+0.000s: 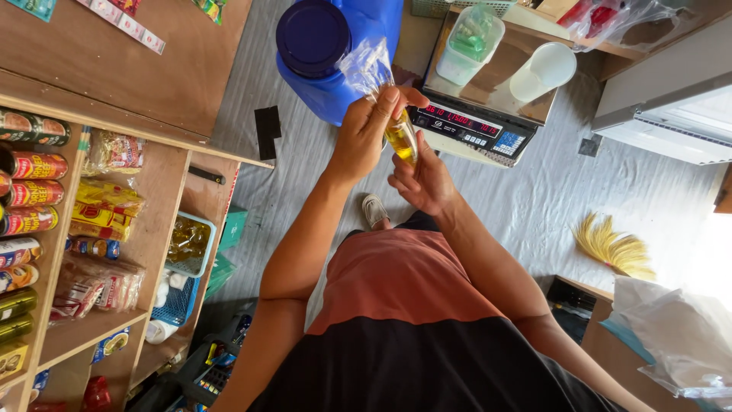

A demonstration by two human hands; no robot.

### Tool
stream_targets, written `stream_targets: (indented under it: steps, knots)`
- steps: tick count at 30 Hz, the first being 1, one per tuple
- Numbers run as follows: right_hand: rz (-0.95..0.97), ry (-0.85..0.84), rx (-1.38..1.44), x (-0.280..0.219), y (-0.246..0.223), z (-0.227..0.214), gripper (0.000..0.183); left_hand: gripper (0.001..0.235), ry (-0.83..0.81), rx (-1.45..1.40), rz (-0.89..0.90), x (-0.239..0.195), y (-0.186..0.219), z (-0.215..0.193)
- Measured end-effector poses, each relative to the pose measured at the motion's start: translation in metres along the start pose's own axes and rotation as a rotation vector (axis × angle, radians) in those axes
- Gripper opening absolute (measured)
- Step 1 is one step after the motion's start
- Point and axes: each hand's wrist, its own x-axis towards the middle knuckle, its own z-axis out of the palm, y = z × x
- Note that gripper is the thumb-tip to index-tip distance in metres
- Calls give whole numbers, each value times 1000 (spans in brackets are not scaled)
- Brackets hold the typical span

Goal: The person pours a yellow liquid from a plastic measuring cup into a smaller clear cup, then transfers the mixture into a blue plastic container and finally puts liquid into small plastic bags.

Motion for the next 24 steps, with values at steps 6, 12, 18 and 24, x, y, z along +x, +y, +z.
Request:
stream_targets:
  steps: [6,12,18,24]
  knots:
    - [-105,-73,-261,13,-4,76,45,40,85,-64,2,-1,-12,4]
    - [-548,283,-1050,5,30,16,72,40,291,-108,40,-1,-22,20]
    - [-563,473,-1315,7,12,26,59,38,411,-224,-54,0,-34,27]
    - [-581,499,-1470,3,7,8,42,36,428,-294,-102,1,-40,22]
